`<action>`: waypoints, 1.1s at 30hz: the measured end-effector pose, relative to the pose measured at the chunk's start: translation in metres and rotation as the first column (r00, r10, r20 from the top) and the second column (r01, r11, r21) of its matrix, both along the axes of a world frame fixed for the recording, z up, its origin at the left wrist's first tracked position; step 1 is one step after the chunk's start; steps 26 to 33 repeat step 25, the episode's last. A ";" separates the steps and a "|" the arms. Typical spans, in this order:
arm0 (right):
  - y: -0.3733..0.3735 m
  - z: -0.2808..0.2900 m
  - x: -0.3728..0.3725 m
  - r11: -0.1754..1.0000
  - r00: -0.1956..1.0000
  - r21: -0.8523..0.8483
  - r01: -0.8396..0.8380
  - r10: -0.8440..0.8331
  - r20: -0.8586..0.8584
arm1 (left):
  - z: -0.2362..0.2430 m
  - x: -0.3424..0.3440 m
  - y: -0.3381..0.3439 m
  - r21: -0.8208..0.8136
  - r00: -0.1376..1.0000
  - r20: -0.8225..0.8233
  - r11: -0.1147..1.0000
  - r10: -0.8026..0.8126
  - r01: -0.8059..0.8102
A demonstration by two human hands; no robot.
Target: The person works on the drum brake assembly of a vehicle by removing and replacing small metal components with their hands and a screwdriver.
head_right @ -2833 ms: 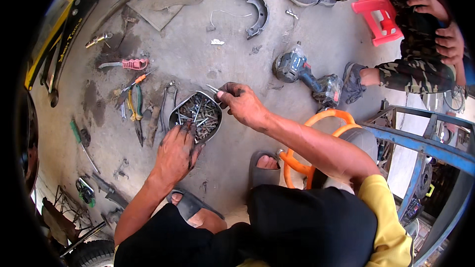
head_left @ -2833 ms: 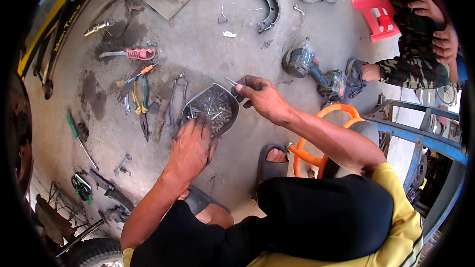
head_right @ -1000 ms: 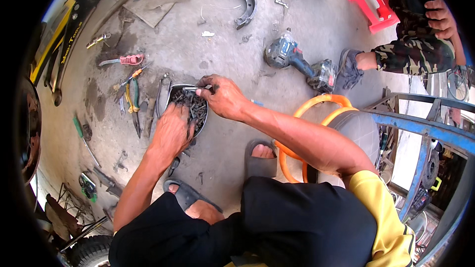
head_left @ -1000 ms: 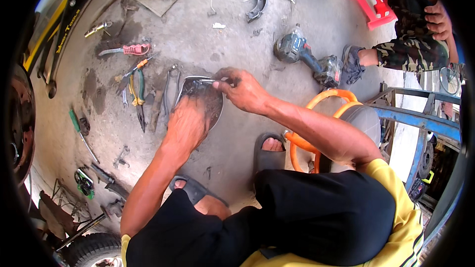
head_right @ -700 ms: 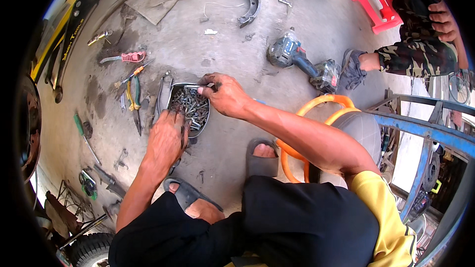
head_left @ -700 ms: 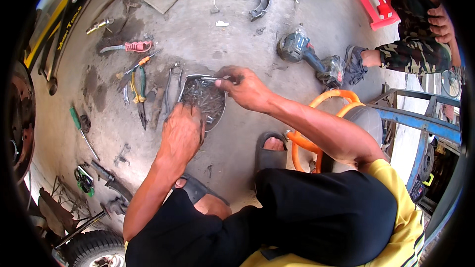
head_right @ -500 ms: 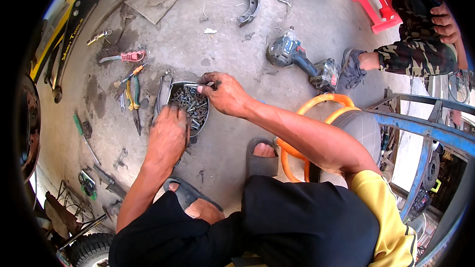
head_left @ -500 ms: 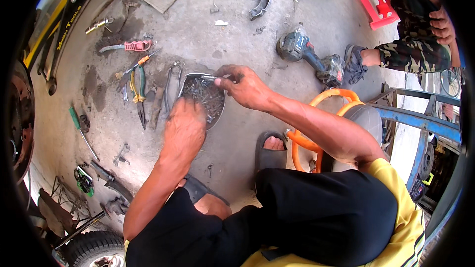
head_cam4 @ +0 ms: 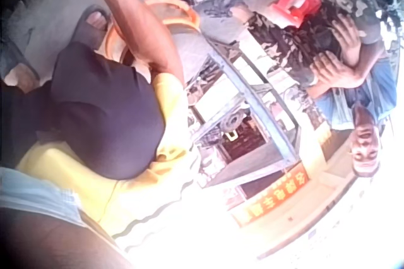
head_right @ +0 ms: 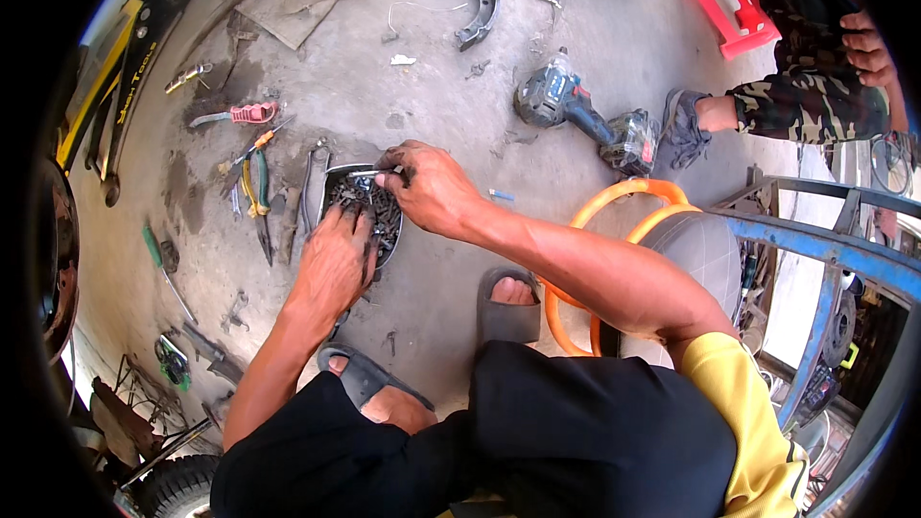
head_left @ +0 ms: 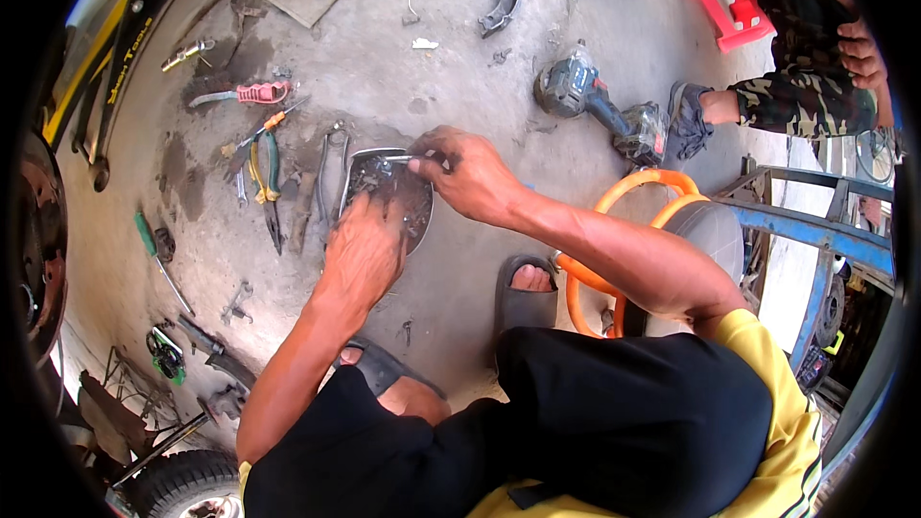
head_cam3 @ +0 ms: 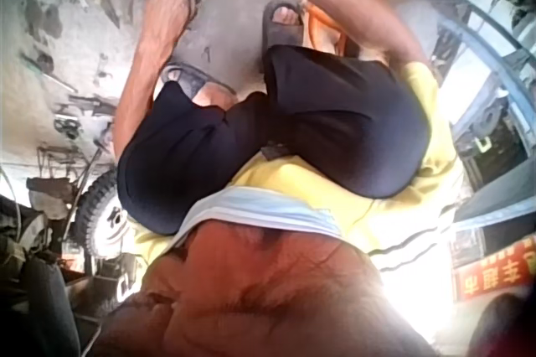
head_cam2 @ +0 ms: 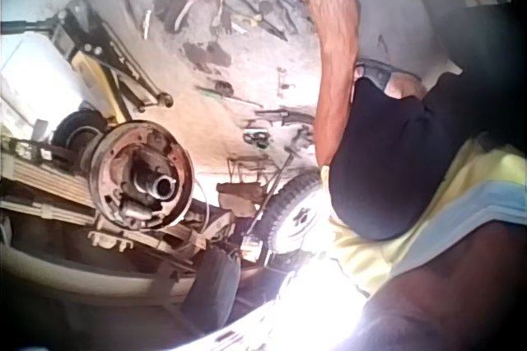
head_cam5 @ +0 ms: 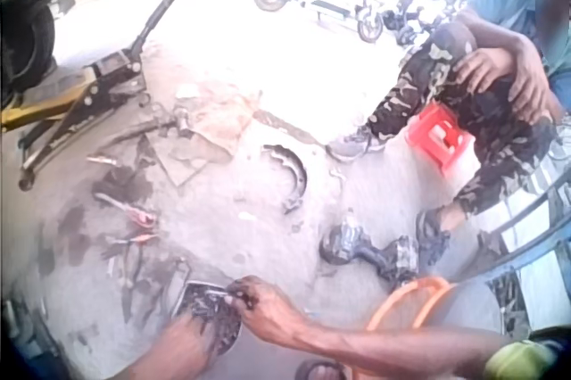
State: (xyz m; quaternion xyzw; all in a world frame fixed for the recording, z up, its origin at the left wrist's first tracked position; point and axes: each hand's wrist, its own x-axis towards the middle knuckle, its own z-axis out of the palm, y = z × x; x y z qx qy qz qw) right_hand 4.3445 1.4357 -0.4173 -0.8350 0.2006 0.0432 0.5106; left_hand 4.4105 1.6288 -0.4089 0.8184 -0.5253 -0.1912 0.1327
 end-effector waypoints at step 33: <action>-0.005 0.004 0.001 0.997 0.994 0.080 0.015 -0.006 -0.107 | -0.009 0.007 -0.006 0.001 0.993 0.117 1.000 0.030 -0.030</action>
